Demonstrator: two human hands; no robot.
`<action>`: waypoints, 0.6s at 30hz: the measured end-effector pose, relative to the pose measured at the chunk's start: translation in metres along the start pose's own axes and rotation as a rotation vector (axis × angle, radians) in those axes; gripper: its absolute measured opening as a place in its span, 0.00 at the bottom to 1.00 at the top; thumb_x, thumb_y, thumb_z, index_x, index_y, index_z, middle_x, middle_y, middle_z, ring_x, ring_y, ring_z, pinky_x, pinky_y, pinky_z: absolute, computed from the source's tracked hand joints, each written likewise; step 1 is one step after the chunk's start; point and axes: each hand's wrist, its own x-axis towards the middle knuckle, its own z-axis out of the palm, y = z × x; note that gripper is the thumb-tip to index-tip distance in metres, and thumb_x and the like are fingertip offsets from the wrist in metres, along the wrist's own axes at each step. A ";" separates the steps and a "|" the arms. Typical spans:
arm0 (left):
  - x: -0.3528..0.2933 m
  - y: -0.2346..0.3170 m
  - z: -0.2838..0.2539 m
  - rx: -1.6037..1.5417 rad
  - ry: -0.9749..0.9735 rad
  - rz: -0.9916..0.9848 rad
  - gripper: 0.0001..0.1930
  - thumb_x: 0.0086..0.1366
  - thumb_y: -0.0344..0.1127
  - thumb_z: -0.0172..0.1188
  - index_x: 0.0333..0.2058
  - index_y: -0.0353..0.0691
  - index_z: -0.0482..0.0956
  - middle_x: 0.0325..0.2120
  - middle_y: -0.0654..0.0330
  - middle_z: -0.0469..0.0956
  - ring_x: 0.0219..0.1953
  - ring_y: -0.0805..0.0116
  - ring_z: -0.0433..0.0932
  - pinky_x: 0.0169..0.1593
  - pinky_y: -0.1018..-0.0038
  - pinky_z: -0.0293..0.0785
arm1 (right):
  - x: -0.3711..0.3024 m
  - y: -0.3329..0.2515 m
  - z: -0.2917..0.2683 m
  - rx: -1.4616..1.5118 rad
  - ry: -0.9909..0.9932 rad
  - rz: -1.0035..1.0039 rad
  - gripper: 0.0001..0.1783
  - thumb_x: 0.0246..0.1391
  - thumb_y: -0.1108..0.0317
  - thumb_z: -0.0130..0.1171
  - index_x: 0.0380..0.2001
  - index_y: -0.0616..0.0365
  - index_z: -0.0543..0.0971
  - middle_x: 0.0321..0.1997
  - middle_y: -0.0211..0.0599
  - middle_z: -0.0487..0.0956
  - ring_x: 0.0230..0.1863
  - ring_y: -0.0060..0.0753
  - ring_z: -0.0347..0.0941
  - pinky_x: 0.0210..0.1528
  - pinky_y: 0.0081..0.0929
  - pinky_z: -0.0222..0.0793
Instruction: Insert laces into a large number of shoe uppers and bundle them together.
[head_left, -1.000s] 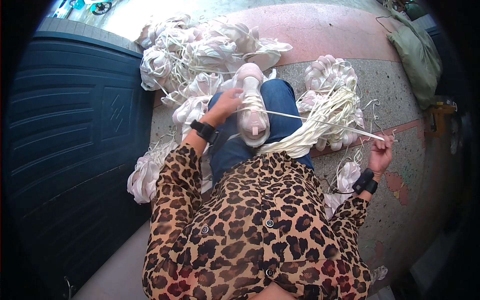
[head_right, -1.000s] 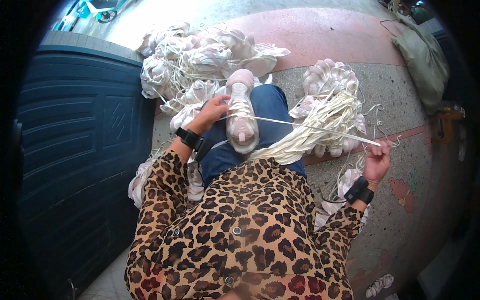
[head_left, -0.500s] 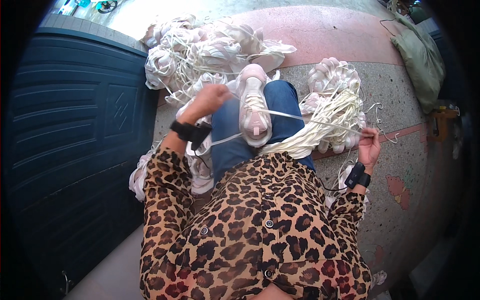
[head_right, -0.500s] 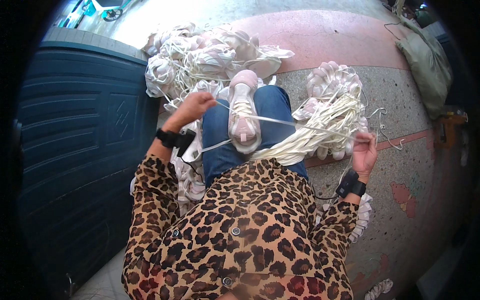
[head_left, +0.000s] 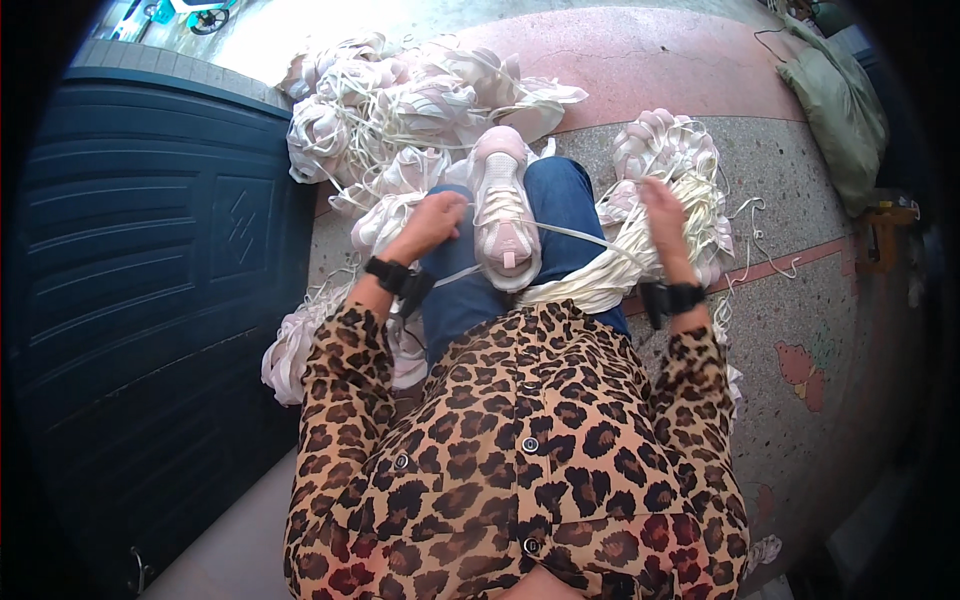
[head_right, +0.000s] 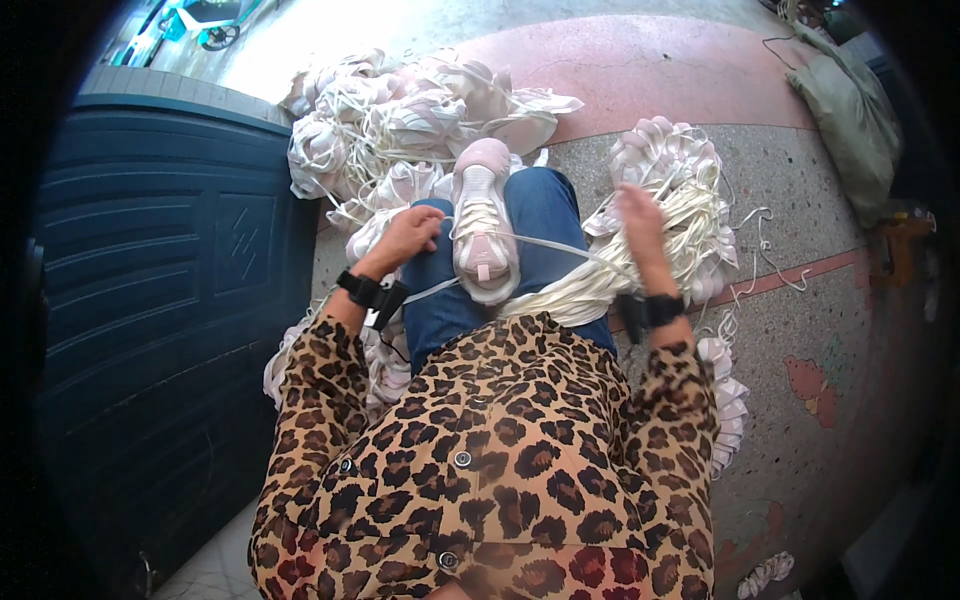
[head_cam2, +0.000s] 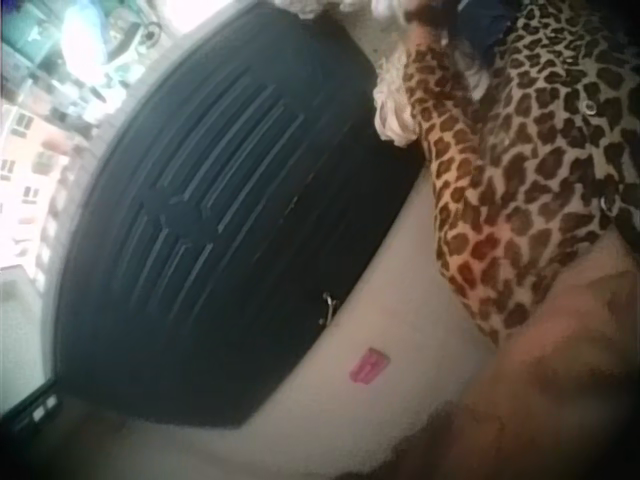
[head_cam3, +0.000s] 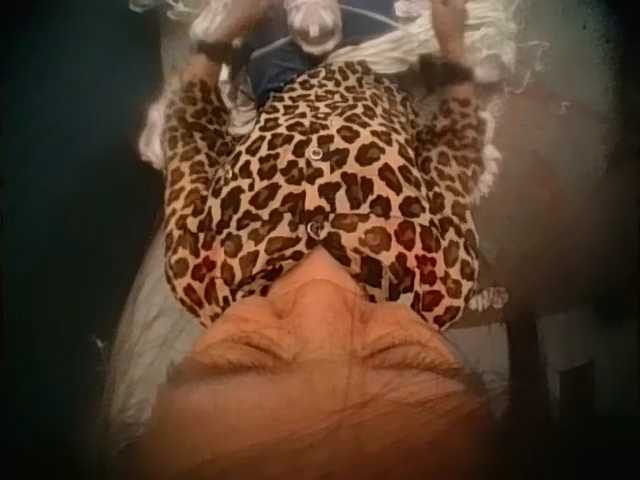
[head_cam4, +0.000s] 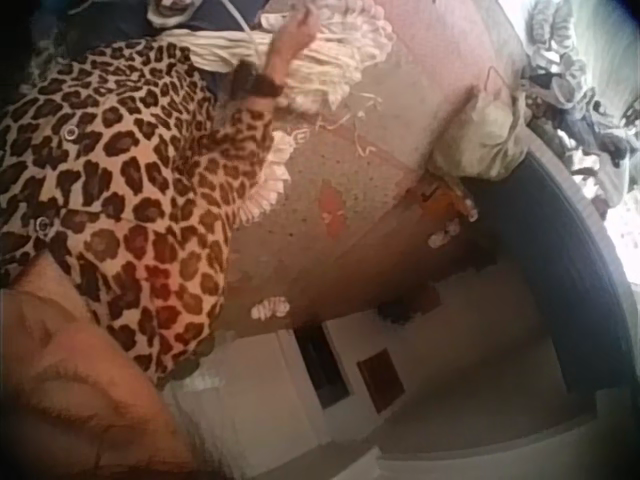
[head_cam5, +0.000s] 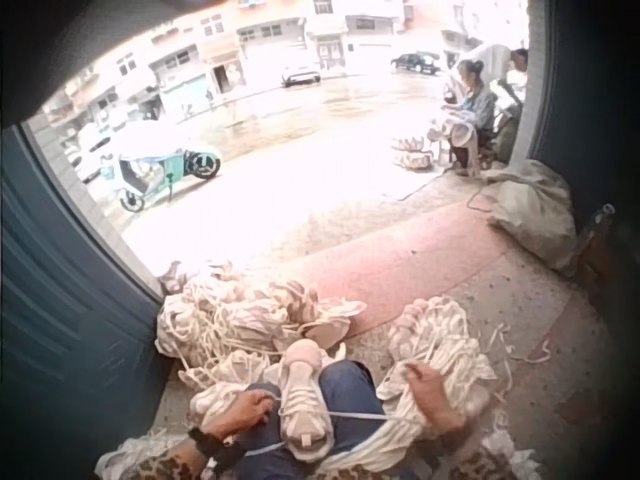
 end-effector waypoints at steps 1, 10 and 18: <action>0.004 0.007 0.010 0.023 0.005 0.004 0.15 0.69 0.38 0.54 0.42 0.31 0.82 0.30 0.52 0.82 0.26 0.67 0.81 0.32 0.71 0.77 | 0.000 -0.038 0.031 0.001 -0.158 -0.085 0.15 0.65 0.64 0.53 0.47 0.65 0.79 0.45 0.47 0.82 0.46 0.45 0.79 0.50 0.38 0.73; -0.027 0.020 -0.028 0.741 0.021 0.028 0.16 0.66 0.50 0.58 0.43 0.47 0.85 0.37 0.51 0.84 0.44 0.46 0.81 0.47 0.54 0.75 | -0.016 -0.132 0.101 -0.607 -0.834 -0.232 0.15 0.65 0.61 0.51 0.35 0.60 0.81 0.34 0.54 0.83 0.41 0.57 0.80 0.42 0.46 0.75; -0.049 0.013 -0.051 0.266 -0.060 0.025 0.12 0.68 0.40 0.56 0.34 0.36 0.81 0.29 0.54 0.83 0.36 0.61 0.82 0.41 0.67 0.76 | -0.013 -0.128 0.087 -0.393 -0.311 -0.422 0.11 0.61 0.72 0.53 0.45 0.62 0.78 0.29 0.49 0.82 0.29 0.46 0.82 0.29 0.41 0.77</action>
